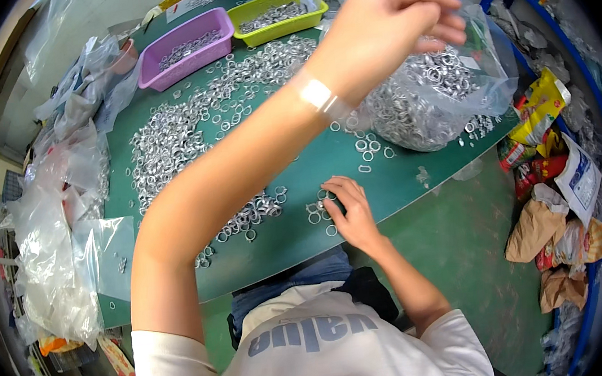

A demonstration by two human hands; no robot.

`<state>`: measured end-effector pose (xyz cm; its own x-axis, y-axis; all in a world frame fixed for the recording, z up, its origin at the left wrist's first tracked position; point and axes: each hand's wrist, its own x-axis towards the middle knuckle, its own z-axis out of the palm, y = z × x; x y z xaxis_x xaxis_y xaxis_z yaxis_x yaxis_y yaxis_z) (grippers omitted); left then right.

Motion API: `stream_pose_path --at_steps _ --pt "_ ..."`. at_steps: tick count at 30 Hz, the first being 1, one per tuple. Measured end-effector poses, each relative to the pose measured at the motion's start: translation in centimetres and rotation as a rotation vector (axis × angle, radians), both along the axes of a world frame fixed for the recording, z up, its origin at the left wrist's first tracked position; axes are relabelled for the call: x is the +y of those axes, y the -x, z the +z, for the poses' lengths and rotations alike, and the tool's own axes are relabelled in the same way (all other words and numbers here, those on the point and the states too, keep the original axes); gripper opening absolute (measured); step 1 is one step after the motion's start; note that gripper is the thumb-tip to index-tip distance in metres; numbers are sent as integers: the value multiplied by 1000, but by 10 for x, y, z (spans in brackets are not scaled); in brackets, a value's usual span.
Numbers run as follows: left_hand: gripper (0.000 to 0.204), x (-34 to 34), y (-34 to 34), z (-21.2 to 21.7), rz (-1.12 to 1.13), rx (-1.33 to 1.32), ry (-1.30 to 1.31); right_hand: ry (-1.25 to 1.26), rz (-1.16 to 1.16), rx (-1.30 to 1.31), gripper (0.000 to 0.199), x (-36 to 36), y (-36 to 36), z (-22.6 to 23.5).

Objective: The person sorts small silver metal rings on a green table, picking them up by hand and placing them into a clear plastic bag. The person repeatedly gathers rings from the table surface and transfers them into the bag, which is held open with both hands.

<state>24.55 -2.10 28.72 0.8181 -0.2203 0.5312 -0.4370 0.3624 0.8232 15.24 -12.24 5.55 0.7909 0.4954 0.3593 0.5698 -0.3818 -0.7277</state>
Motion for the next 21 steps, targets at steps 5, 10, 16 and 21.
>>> stream_pose_path --at_steps 5,10,16,21 --pt "25 87 93 -110 466 -132 -869 150 273 101 58 -10 -10 16" --pt "20 116 138 -217 776 37 -1307 382 482 -227 59 4 -5 18" --pt "9 108 127 -223 773 53 -1285 268 313 -242 26 14 -9 2" --pt "8 109 125 -227 816 28 -1274 240 183 -371 17 16 -7 -4"
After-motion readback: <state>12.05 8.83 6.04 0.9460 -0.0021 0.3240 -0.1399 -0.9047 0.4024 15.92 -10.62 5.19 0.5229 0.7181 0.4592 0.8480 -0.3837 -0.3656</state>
